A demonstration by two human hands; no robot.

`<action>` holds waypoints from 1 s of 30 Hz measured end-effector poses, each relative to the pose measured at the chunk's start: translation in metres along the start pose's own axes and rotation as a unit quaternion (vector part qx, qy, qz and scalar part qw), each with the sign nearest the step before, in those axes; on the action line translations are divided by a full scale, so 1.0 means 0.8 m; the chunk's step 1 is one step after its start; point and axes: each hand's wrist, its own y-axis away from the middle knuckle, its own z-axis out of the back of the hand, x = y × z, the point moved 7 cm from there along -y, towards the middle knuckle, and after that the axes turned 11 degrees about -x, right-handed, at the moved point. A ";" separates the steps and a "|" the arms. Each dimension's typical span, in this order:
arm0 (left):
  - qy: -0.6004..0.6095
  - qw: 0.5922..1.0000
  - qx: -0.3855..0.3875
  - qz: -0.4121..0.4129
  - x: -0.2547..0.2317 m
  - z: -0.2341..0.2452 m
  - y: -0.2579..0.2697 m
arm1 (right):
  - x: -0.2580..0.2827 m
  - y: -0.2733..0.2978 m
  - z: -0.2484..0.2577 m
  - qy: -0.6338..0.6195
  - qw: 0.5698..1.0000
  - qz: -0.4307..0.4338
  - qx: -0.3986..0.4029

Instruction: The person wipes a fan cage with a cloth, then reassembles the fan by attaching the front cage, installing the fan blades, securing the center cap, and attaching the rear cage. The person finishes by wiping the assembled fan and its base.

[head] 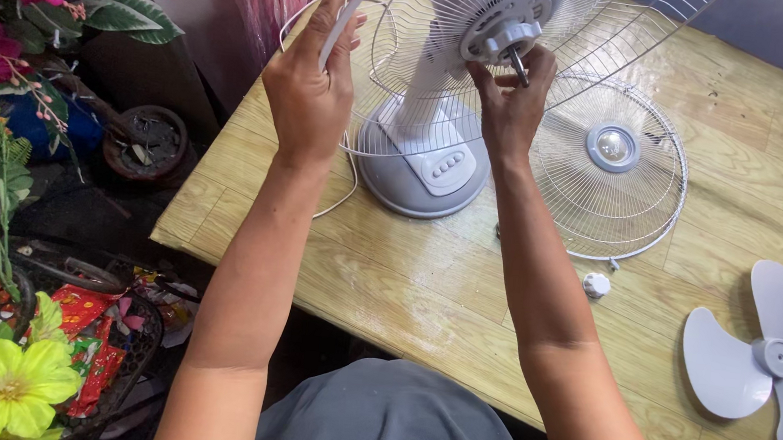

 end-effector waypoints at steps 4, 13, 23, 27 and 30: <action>0.041 0.999 0.004 0.008 -0.002 0.001 -0.011 | 0.000 -0.005 0.003 0.019 0.998 0.057 -0.024; 0.063 0.998 0.018 0.017 0.018 0.004 -0.034 | 0.034 0.005 0.016 0.032 0.973 0.223 -0.040; 0.052 0.998 0.020 0.012 0.010 0.001 -0.026 | 0.025 -0.012 0.022 0.438 0.875 0.064 0.196; 0.050 0.998 0.019 0.017 0.001 -0.002 -0.029 | 0.086 -0.011 0.056 0.372 0.901 0.212 0.071; 0.051 0.998 0.023 0.020 -0.006 0.002 -0.030 | 0.151 0.013 0.078 0.210 0.858 0.460 -0.087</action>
